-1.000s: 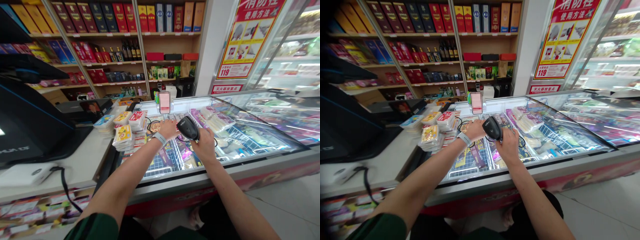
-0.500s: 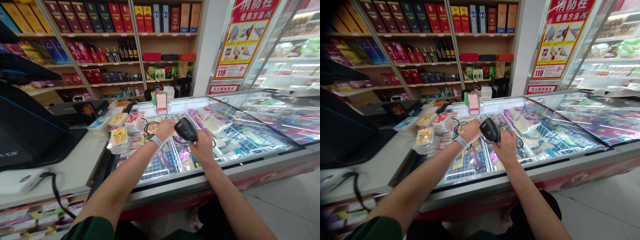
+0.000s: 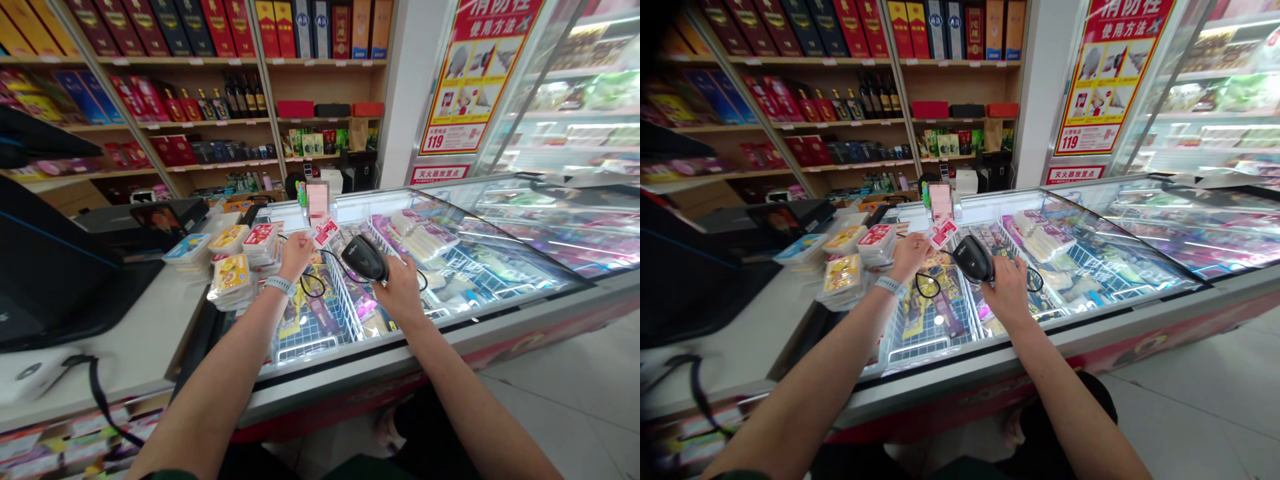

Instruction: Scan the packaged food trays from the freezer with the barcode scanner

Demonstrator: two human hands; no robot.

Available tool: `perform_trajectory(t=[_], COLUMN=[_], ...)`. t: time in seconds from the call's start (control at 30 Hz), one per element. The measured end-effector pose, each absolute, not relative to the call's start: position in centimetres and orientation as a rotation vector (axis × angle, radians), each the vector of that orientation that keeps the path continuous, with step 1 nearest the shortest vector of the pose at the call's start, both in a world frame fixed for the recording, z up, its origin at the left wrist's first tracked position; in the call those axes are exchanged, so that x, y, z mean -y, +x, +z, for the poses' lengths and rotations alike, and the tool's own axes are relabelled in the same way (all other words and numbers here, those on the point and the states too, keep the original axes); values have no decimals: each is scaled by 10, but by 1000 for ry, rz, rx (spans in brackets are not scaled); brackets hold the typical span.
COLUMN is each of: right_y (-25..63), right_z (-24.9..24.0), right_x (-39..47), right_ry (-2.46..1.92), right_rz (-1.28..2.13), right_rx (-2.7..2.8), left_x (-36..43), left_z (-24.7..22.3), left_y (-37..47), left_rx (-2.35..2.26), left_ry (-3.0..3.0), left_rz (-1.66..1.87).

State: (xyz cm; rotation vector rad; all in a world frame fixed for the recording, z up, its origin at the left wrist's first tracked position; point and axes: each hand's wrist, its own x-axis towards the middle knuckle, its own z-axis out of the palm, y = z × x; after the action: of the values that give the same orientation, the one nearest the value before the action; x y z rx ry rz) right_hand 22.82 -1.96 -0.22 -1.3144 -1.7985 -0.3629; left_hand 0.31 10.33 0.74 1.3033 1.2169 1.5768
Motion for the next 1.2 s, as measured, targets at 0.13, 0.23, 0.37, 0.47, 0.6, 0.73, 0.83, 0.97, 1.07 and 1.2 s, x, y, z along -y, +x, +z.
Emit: perform_trajectory(t=[0.13,0.23,0.37,0.47,0.6,0.73,0.83,0.97,1.07,1.2], right_y=[227,226,226,226,225,226,226,228,229,230], right_z=[-3,-2,-1,0,1,1,-1,-2,-2,-1], right_x=[19,18,19,19,20,20,20,19,19,21], right_ry=[-1331,-1336,-1352,-1366,-1366,-1355,-1342,-1330,-1325,-1311], right_rz=[-352,-360,-354,-356,-369,-386,-395,-419,-432,-446], right_rx=[1813,1812,1799,1812,1828,1835,1815,1791,1792,1781], left_x=[-106,-104,-102,-103,-103,-102,-103,-98,-84,-49], left_z=[6,9,11,11,10,9,7,13,31,68], left_y=[6,3,1,1,1,2,1,-3,-8,-24], left_rx=[-1174,-1169,-1172,-1178,-1191,-1226,-1291,-1440,-1540,-1614], left_ry=[1253,1224,1203,1202,1228,1297,1386,1581,1781,2062], left_rz=[1561,1566,1564,1564,1564,1557,1553,1547,1523,1482])
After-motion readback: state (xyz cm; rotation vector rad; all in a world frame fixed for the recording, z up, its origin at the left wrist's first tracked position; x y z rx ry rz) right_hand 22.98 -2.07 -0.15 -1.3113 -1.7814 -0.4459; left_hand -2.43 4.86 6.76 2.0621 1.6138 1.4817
